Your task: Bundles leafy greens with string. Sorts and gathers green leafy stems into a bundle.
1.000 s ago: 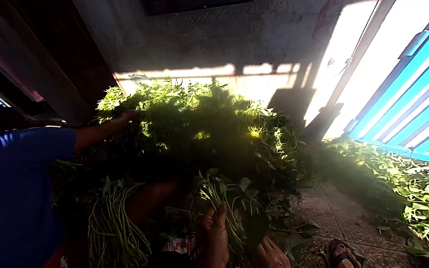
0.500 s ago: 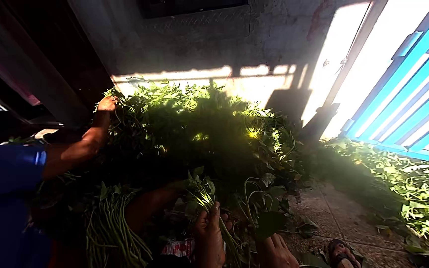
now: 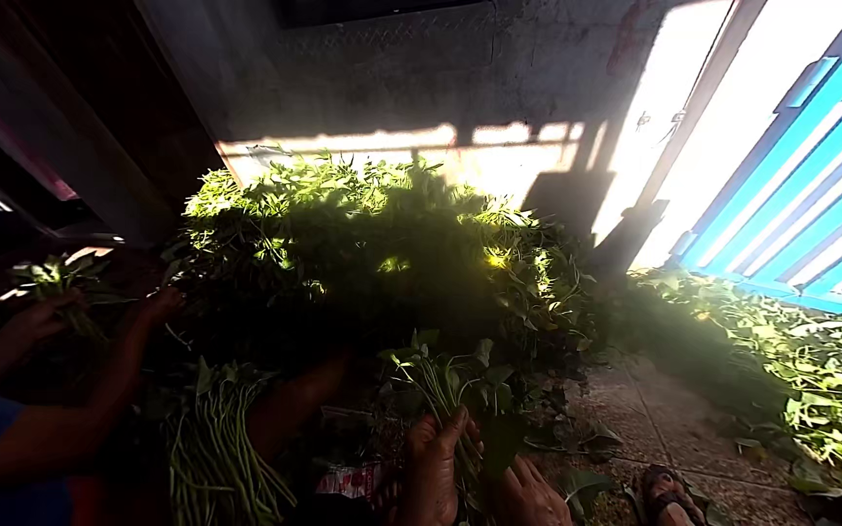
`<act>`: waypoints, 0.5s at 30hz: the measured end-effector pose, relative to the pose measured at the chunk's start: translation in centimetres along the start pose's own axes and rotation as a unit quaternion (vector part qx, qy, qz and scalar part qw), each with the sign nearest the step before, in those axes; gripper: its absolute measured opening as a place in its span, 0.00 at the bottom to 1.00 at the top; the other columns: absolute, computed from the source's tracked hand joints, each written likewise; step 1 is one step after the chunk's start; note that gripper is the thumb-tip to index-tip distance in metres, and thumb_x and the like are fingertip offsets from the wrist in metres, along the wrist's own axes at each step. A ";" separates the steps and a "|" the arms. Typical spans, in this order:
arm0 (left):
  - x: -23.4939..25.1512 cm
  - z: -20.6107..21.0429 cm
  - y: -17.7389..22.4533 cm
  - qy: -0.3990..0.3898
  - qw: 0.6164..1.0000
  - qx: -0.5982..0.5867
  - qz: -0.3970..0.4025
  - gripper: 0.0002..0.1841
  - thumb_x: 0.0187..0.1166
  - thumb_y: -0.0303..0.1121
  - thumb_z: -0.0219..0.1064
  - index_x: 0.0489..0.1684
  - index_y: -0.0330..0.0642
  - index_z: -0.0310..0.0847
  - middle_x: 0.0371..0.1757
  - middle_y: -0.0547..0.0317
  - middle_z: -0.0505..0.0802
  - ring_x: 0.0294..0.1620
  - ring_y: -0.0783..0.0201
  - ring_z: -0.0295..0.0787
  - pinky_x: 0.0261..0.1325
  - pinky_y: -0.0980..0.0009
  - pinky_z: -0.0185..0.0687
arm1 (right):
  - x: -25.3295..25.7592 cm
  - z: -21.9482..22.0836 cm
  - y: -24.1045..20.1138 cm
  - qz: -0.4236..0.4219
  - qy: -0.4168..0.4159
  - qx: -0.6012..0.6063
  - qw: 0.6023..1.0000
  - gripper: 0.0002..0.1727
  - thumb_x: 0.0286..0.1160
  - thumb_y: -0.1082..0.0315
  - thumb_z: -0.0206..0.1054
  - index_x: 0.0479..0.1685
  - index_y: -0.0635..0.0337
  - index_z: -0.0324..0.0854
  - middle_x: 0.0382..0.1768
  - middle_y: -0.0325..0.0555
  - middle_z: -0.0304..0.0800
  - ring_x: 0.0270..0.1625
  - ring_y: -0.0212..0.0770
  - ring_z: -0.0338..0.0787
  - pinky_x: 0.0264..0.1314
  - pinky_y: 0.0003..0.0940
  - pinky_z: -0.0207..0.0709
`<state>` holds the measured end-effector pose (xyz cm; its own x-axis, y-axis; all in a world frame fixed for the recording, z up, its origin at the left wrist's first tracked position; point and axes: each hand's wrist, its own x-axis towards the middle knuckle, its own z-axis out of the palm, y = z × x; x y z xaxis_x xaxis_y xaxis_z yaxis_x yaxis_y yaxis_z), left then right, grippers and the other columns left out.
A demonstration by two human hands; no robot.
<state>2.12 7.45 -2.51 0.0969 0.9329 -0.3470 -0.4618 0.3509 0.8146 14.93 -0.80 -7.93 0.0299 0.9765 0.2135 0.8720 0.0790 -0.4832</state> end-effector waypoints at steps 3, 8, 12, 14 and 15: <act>0.0 -0.2 0.4 -0.019 0.999 -0.007 -0.024 0.08 0.87 0.24 0.60 0.47 0.25 0.82 0.31 0.45 0.90 0.29 0.56 0.90 0.39 0.60 0.92 | -0.2 0.2 0.2 -0.005 0.009 0.075 0.997 0.17 0.86 0.60 0.60 0.45 0.65 0.88 0.45 0.59 0.91 0.51 0.59 0.94 0.49 0.54 0.88; -0.2 0.0 1.5 0.014 0.996 -0.046 -0.080 0.10 0.91 0.28 0.57 0.55 0.27 0.75 0.37 0.39 0.93 0.35 0.47 0.96 0.42 0.54 0.95 | -0.3 0.7 -0.2 0.013 0.110 0.342 0.933 0.08 0.76 0.69 0.71 0.42 0.66 0.89 0.46 0.54 0.87 0.47 0.41 0.88 0.48 0.34 0.86; 0.1 0.1 1.5 0.038 0.994 -0.053 -0.084 0.10 0.90 0.27 0.58 0.55 0.26 0.73 0.35 0.37 0.94 0.33 0.45 0.97 0.39 0.53 0.96 | -0.3 0.0 -0.9 0.078 0.115 0.603 0.785 0.12 0.74 0.83 0.64 0.54 0.70 0.81 0.52 0.48 0.91 0.52 0.39 0.91 0.54 0.37 0.89; 0.4 0.1 1.4 0.050 0.994 -0.055 -0.083 0.10 0.90 0.28 0.58 0.55 0.26 0.73 0.33 0.37 0.93 0.30 0.45 0.96 0.37 0.53 0.96 | 0.0 -0.2 -0.6 0.083 0.108 0.677 0.723 0.09 0.83 0.77 0.58 0.53 0.67 0.81 0.55 0.53 0.91 0.60 0.45 0.89 0.65 0.44 0.84; 0.6 0.1 1.4 0.056 0.993 -0.058 -0.081 0.10 0.90 0.28 0.58 0.54 0.25 0.73 0.31 0.38 0.93 0.29 0.45 0.95 0.35 0.53 0.96 | 0.2 -0.1 -0.4 0.077 0.105 0.695 0.707 0.13 0.88 0.69 0.55 0.50 0.67 0.84 0.55 0.56 0.92 0.62 0.48 0.89 0.70 0.47 0.81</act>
<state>1.64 8.52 -1.58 0.0834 0.8475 -0.5242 -0.5469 0.4787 0.6868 14.68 -0.61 -7.60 0.2718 0.9551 0.1182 -0.4686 0.2386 -0.8506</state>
